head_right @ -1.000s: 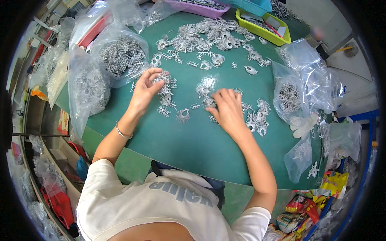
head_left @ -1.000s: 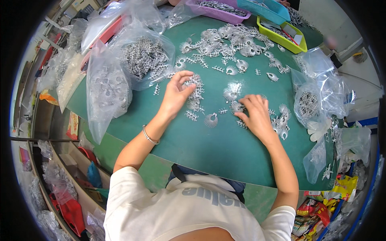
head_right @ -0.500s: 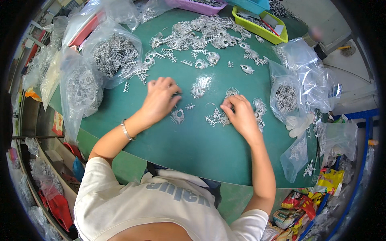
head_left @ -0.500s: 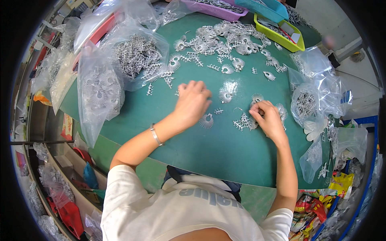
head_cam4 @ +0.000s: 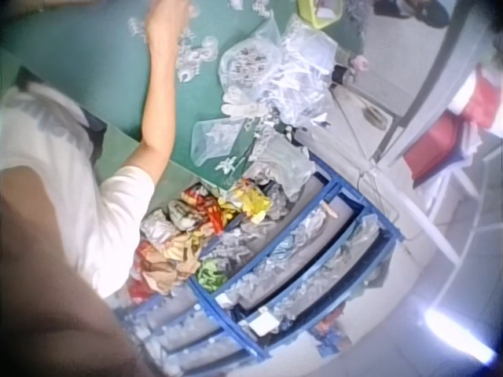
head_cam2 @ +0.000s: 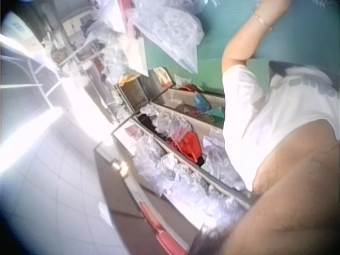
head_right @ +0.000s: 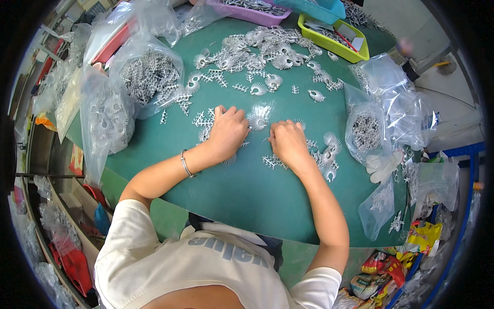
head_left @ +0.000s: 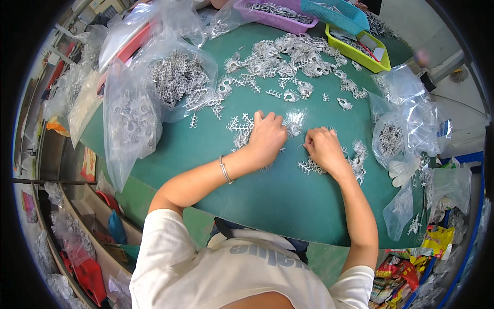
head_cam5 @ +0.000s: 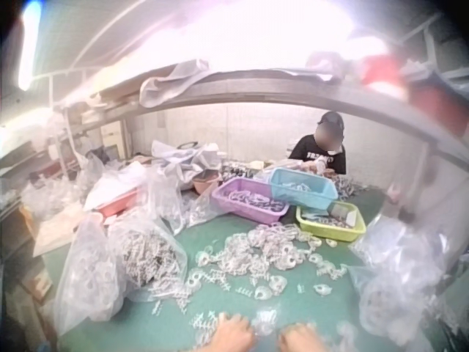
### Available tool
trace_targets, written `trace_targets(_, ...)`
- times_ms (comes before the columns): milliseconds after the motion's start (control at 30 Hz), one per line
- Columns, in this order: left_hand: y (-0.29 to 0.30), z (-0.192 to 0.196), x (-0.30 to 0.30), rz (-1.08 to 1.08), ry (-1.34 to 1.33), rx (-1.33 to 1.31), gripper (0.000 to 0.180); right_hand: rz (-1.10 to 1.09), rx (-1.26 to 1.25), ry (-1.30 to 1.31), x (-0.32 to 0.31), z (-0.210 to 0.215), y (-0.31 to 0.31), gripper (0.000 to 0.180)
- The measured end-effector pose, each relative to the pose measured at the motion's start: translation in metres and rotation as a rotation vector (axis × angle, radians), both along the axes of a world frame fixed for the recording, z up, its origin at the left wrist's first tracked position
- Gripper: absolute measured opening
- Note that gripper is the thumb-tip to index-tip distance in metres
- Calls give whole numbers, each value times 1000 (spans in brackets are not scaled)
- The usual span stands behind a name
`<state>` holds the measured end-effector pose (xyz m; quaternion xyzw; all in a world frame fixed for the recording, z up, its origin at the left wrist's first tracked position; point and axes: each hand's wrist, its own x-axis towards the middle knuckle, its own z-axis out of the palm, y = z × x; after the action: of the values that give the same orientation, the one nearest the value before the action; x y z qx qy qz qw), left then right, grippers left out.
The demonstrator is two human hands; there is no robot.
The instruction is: The person sorts various silver-colored snowflake and filigree-style ornament pieces by hand, moving them between piles on a green work surface and placing some into clear plastic bags.
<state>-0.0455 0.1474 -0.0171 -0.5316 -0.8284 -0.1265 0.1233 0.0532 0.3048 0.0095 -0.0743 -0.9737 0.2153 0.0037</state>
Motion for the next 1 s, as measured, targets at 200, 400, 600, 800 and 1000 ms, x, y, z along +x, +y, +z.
trace_targets(200,2,4,2,-49,-35,62,13,-119,-318,-3,5,7,7,12)
trace_targets(400,7,0,0,-65,26,-15,11,-316,-881,183,8,5,7,13)
trace_targets(600,3,1,1,-71,43,87,12,-465,-1818,163,15,-3,6,12)
trace_targets(800,-4,32,10,-78,-118,242,4,-538,-1998,54,7,-4,-26,20)
trace_targets(1000,-32,53,22,-83,-221,251,26,-548,-2257,-114,-8,-13,-31,27)
